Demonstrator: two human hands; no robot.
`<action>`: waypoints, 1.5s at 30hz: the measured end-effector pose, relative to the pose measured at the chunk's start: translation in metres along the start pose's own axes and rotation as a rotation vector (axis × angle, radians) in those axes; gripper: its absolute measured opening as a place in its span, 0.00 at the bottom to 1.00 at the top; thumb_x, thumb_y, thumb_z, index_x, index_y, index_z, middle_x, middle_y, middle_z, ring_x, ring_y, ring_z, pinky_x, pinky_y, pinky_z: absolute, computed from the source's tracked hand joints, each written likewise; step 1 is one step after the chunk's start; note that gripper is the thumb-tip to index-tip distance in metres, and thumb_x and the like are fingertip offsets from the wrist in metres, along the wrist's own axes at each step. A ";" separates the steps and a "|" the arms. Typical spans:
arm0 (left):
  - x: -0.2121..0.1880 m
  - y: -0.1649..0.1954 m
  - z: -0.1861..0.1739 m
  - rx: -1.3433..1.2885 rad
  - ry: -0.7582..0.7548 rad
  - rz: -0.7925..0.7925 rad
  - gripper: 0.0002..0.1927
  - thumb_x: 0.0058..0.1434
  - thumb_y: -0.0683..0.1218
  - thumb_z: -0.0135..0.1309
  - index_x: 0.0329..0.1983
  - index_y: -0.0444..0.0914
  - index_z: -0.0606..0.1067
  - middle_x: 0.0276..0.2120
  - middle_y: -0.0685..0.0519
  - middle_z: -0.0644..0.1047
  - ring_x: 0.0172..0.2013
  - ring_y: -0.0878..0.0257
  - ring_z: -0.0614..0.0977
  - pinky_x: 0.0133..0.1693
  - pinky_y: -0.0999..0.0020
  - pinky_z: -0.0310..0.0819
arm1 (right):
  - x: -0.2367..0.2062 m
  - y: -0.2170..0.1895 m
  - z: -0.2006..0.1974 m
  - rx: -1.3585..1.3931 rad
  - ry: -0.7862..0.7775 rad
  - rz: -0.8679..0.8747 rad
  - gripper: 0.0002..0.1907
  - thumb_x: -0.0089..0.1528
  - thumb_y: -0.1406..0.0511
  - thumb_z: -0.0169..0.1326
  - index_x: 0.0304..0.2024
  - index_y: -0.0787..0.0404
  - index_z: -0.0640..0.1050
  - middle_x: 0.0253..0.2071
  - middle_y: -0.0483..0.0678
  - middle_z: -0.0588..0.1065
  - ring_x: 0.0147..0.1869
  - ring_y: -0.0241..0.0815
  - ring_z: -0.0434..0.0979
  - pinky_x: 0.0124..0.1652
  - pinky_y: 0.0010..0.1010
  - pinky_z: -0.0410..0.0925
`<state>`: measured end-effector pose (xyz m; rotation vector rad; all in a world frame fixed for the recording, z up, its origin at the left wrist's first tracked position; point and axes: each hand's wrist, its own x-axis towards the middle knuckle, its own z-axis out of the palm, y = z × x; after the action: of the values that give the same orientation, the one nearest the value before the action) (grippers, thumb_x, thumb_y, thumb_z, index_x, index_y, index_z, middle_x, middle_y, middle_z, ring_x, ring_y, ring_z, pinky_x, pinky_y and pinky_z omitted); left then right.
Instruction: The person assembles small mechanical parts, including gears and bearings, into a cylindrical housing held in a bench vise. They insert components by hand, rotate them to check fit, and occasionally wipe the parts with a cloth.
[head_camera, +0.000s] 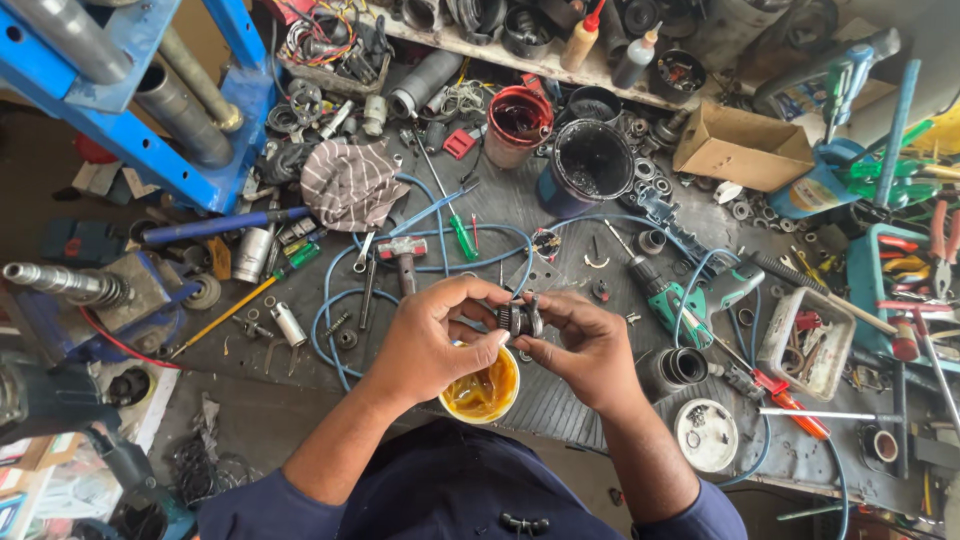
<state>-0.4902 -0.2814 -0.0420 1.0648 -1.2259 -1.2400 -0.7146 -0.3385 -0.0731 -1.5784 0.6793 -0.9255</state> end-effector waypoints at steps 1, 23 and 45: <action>-0.001 -0.004 0.000 -0.017 -0.003 -0.015 0.18 0.57 0.37 0.62 0.51 0.32 0.77 0.47 0.51 0.80 0.45 0.64 0.85 0.45 0.70 0.86 | -0.002 0.004 -0.001 0.059 0.006 0.004 0.26 0.56 0.80 0.65 0.58 0.72 0.77 0.57 0.56 0.77 0.63 0.44 0.77 0.62 0.36 0.70; -0.009 -0.056 -0.051 1.035 0.283 0.215 0.14 0.53 0.46 0.63 0.42 0.40 0.80 0.46 0.53 0.82 0.43 0.50 0.80 0.43 0.56 0.76 | -0.020 0.016 0.011 0.813 -0.074 0.276 0.28 0.60 0.67 0.65 0.61 0.69 0.74 0.54 0.60 0.79 0.52 0.47 0.81 0.60 0.41 0.67; -0.345 0.065 -0.310 0.555 0.655 0.496 0.23 0.58 0.43 0.69 0.56 0.38 0.76 0.51 0.50 0.81 0.48 0.55 0.85 0.48 0.62 0.82 | 0.009 -0.013 0.457 0.643 -0.379 0.409 0.24 0.60 0.73 0.63 0.59 0.69 0.77 0.50 0.55 0.81 0.53 0.49 0.82 0.55 0.42 0.73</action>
<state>-0.1558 0.0459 -0.0276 1.3104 -1.2161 -0.1266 -0.3220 -0.1038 -0.0871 -0.9483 0.3579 -0.4494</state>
